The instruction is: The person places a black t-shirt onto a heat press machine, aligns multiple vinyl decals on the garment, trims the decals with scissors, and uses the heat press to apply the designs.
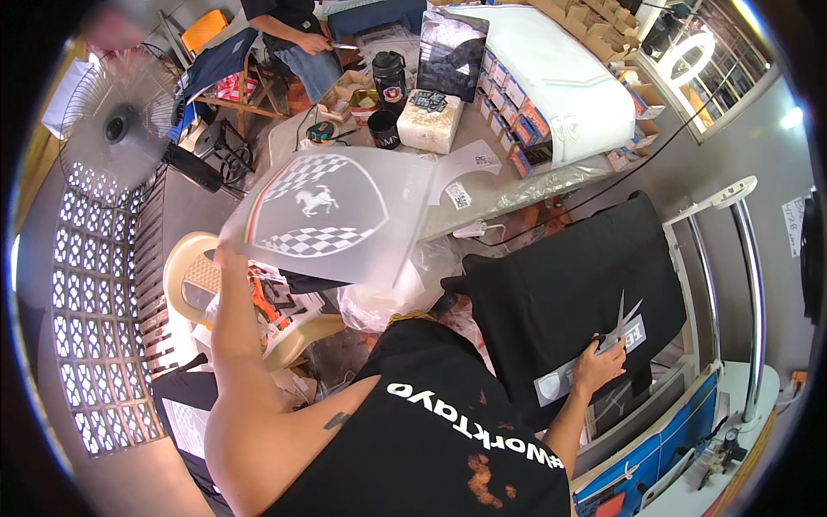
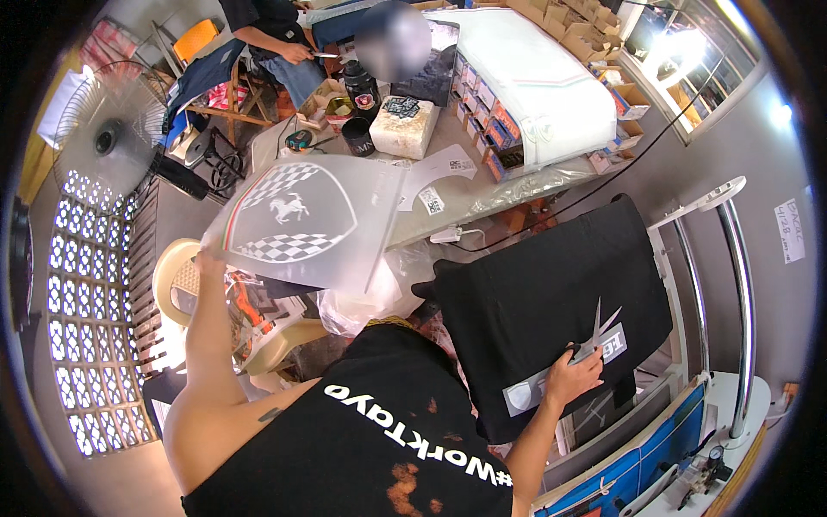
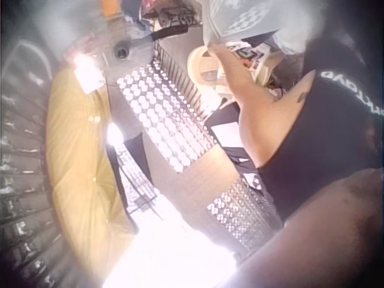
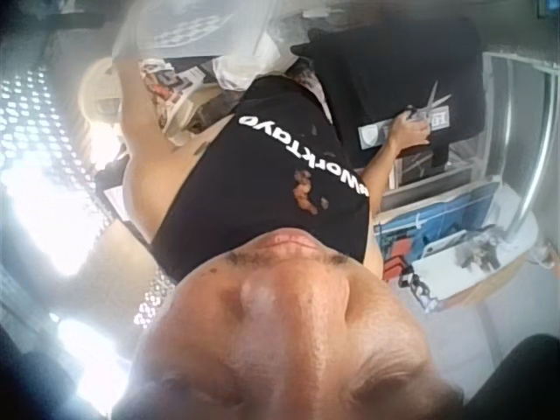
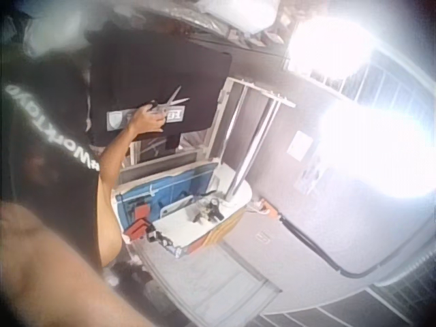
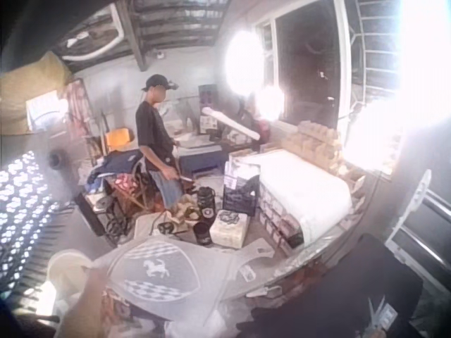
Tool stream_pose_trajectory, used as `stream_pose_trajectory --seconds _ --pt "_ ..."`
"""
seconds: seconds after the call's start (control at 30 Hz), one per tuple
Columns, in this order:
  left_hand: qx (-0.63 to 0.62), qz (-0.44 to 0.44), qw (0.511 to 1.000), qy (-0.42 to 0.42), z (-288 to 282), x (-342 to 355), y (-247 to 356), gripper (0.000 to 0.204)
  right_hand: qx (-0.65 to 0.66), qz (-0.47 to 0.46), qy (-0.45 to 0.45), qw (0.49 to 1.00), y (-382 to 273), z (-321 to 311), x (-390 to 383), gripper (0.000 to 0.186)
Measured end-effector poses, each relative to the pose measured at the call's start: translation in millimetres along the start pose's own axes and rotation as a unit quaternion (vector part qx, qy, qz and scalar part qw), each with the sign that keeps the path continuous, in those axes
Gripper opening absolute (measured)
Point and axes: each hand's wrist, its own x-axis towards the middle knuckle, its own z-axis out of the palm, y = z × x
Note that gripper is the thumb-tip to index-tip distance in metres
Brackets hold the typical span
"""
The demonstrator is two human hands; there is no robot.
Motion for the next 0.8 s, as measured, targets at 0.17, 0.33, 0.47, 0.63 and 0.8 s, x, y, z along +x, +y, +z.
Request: stream_pose_trajectory --seconds 0.17,0.33,0.47,0.63,0.8 --pt "-0.170 -0.267 0.939 0.136 -20 27 13 0.052 0.015 -0.024 0.023 0.999 3 3 -2 0.066" --pt "-0.117 0.044 0.947 0.294 -27 29 173 0.052 0.003 0.008 0.001 1.000 -2 2 2 0.070" --pt "-0.283 0.519 0.755 0.285 -55 4 398 0.042 0.014 0.014 -0.001 1.000 -18 5 5 0.070" --pt "-0.250 0.578 0.695 0.347 -129 -1 620 0.034 0.030 0.056 0.023 0.998 -40 11 4 0.070" --pt "-0.122 0.471 0.798 0.356 -174 13 714 0.045 0.034 0.059 0.033 0.997 -41 8 4 0.070"
